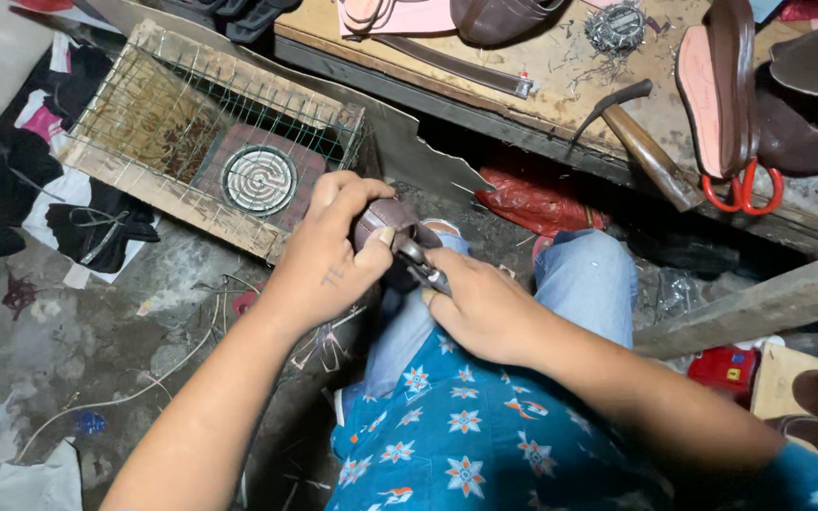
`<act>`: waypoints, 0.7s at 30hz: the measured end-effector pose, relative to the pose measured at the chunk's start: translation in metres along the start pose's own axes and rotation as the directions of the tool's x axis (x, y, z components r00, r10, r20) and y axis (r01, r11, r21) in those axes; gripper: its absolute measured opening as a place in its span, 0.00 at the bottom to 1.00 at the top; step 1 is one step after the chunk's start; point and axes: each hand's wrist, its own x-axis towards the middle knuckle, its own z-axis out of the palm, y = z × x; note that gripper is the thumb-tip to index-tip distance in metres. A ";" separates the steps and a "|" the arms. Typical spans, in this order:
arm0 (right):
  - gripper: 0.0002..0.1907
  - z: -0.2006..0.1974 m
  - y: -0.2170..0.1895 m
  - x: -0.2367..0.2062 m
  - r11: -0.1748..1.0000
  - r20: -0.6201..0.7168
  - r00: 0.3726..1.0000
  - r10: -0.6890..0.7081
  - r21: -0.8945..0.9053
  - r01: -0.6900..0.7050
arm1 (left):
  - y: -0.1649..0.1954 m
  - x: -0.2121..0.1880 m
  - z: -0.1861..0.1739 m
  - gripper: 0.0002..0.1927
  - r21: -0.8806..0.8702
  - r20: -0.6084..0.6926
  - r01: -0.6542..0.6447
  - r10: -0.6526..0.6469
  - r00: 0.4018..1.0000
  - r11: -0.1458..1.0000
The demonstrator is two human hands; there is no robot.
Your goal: The person uses pliers and a curved metal tool to separate and adjust the sole and upper of a brown slip-on shoe. They repeatedly pry the edges, inspect the interior, and manipulate the shoe's structure while seated in a workshop.
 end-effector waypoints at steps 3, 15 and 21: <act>0.16 0.006 0.013 0.000 0.854 0.209 0.978 -0.014 0.512 -0.097 | 0.002 -0.001 0.000 0.21 0.080 -0.018 0.012 -0.011 1.000 0.997; 0.16 -0.022 0.005 -0.009 0.813 0.336 0.941 0.041 0.536 -0.227 | 0.012 -0.006 0.004 0.24 0.130 0.043 -0.175 0.171 0.984 0.976; 0.16 -0.061 -0.027 -0.014 0.969 0.353 0.930 0.100 0.178 -0.172 | 0.016 -0.006 0.007 0.24 0.124 0.074 -0.202 0.194 0.978 0.971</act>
